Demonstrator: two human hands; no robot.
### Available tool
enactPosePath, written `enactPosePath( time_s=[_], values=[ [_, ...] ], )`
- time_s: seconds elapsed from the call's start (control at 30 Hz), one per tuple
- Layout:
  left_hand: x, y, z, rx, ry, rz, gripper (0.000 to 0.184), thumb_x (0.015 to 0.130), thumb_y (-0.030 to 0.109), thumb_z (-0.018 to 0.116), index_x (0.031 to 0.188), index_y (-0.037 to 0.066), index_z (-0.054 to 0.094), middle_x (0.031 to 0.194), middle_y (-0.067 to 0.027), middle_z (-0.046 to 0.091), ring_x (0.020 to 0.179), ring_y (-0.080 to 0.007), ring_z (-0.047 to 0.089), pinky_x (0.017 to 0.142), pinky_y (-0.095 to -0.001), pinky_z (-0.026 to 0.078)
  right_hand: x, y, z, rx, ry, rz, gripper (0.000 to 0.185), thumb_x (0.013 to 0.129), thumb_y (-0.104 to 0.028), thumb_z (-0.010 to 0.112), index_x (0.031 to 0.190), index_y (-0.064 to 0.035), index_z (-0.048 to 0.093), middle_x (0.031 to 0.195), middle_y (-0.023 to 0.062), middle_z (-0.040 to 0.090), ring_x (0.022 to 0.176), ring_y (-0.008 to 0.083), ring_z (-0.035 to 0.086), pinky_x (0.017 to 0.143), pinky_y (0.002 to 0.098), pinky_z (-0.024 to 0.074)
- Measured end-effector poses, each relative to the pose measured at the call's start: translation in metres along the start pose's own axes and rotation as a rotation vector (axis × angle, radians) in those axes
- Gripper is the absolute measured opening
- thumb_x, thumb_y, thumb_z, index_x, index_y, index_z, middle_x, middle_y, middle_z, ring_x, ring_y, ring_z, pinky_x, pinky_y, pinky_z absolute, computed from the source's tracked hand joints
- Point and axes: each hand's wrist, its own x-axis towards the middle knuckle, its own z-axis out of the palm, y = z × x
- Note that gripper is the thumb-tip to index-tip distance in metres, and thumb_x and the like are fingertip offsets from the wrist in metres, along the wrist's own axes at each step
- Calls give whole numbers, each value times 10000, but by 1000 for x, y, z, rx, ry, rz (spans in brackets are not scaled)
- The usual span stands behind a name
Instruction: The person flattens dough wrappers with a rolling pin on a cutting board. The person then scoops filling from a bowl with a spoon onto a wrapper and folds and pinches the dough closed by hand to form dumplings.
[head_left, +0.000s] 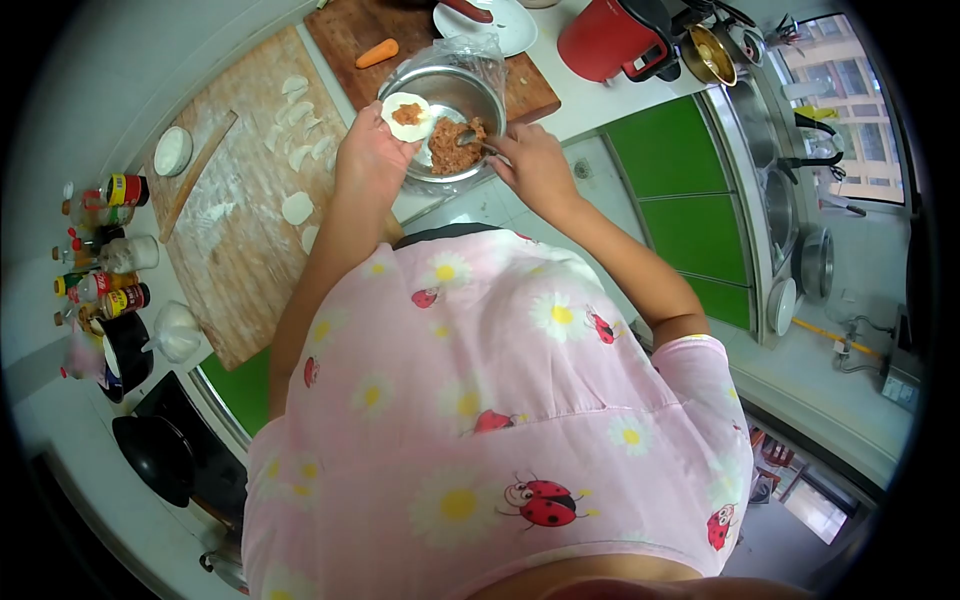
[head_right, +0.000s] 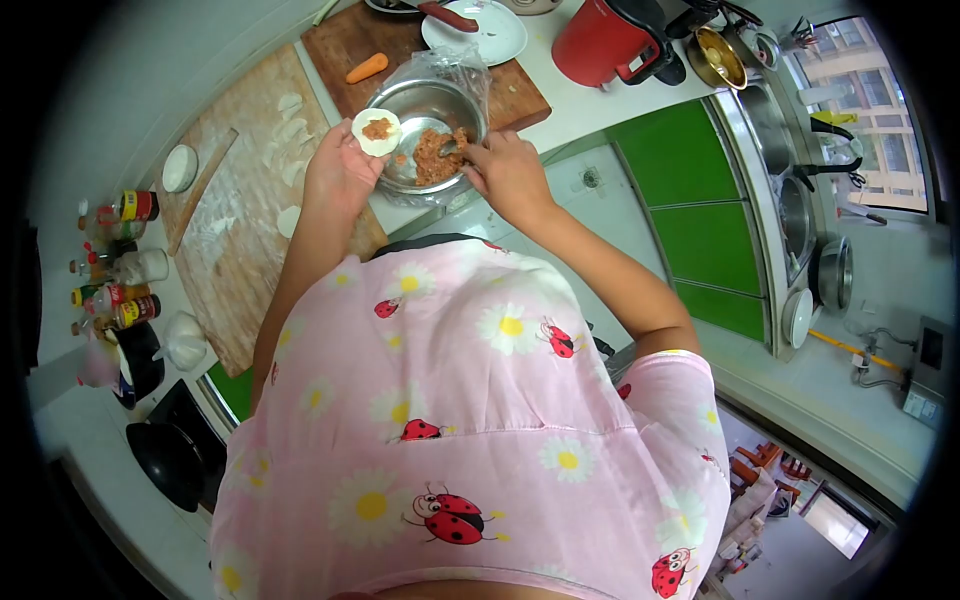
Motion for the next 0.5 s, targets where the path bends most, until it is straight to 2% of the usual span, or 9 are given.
enactPosePath(
  time_s=[0.1,0.2,0.5],
  values=[
    [-5,1,3,68,-106,-92,286,1000,180,378,1167,-36,460,1220,-168,562,1139,-289,570,1015,-470,451,18,-25,-19,163,282,-164,318,731,-93,720,1039,-102,642,1148,67,579,1087,297,530,898,426,418],
    [-17,0,16,85,-173,-159,313,1005,192,359,1198,-33,460,1239,-155,553,1153,-265,553,1033,-443,428,31,-36,-31,181,337,-345,373,704,-79,739,1055,-121,622,1179,55,554,1174,289,497,945,413,392],
    [-26,5,23,121,-263,-161,339,995,179,385,1241,-41,461,1249,-131,554,1160,-223,545,1068,-394,397,47,-28,-31,247,318,-433,271,704,-63,730,950,-108,627,1144,43,579,1163,280,512,921,426,406]
  ],
)
